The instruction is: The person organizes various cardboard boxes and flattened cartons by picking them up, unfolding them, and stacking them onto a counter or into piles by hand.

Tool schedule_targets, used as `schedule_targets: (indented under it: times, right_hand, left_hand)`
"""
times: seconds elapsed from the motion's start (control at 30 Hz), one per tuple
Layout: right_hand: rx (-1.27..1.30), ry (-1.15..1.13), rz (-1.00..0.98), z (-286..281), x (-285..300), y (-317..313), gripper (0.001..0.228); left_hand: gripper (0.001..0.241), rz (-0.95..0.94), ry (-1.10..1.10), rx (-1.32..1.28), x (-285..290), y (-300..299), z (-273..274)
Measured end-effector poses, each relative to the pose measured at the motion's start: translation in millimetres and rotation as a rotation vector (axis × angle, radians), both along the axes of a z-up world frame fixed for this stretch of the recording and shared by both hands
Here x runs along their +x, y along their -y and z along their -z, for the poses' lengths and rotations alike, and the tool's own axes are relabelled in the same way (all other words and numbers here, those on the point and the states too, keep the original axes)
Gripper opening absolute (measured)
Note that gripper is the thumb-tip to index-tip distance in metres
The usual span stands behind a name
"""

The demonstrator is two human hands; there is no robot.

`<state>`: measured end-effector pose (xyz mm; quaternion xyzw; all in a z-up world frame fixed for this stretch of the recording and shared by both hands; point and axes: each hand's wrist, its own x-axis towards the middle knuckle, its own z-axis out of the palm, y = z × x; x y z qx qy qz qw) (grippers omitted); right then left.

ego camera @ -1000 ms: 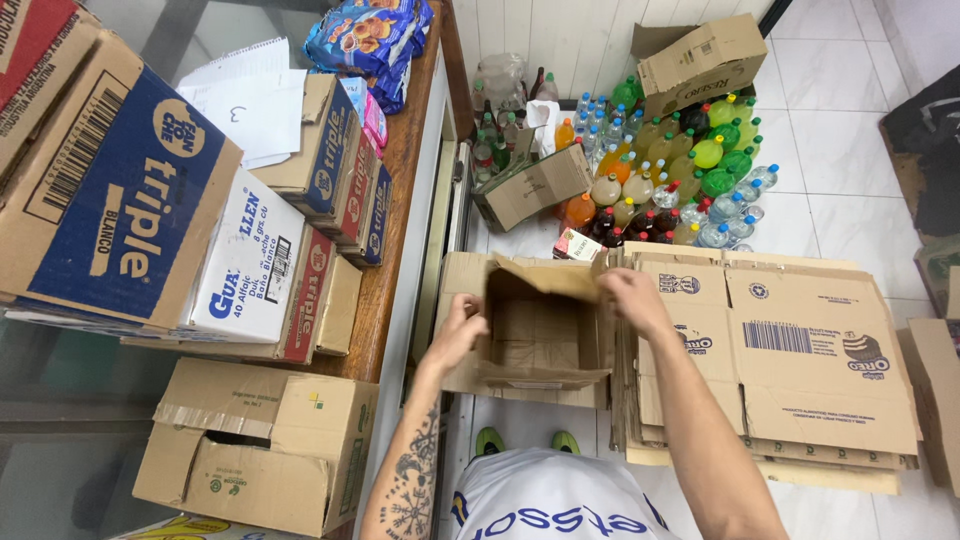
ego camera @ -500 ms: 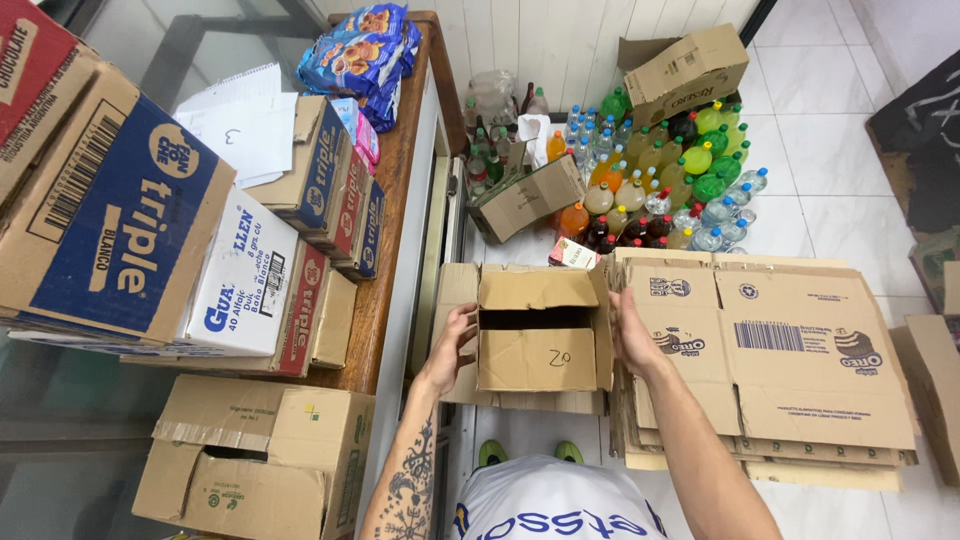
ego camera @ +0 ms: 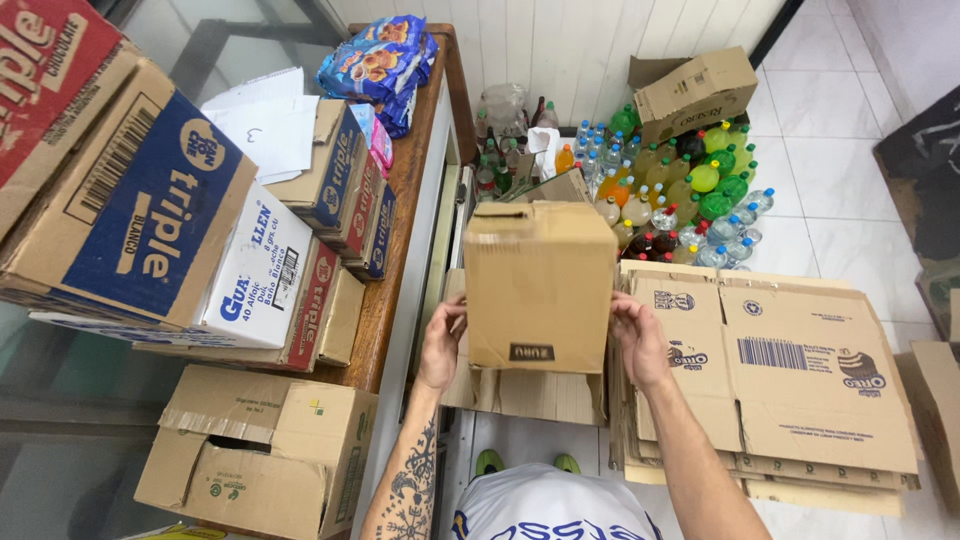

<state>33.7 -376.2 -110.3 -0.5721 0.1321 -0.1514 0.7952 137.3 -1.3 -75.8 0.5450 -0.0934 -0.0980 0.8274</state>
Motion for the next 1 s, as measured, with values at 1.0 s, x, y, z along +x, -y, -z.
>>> schedule_targets:
  times: [1.0]
  right_hand:
    - [-1.205,-0.635,-0.037,-206,45,-110,0.11]
  left_hand:
    - [0.14,0.263,0.018,1.452,-67,69,-212]
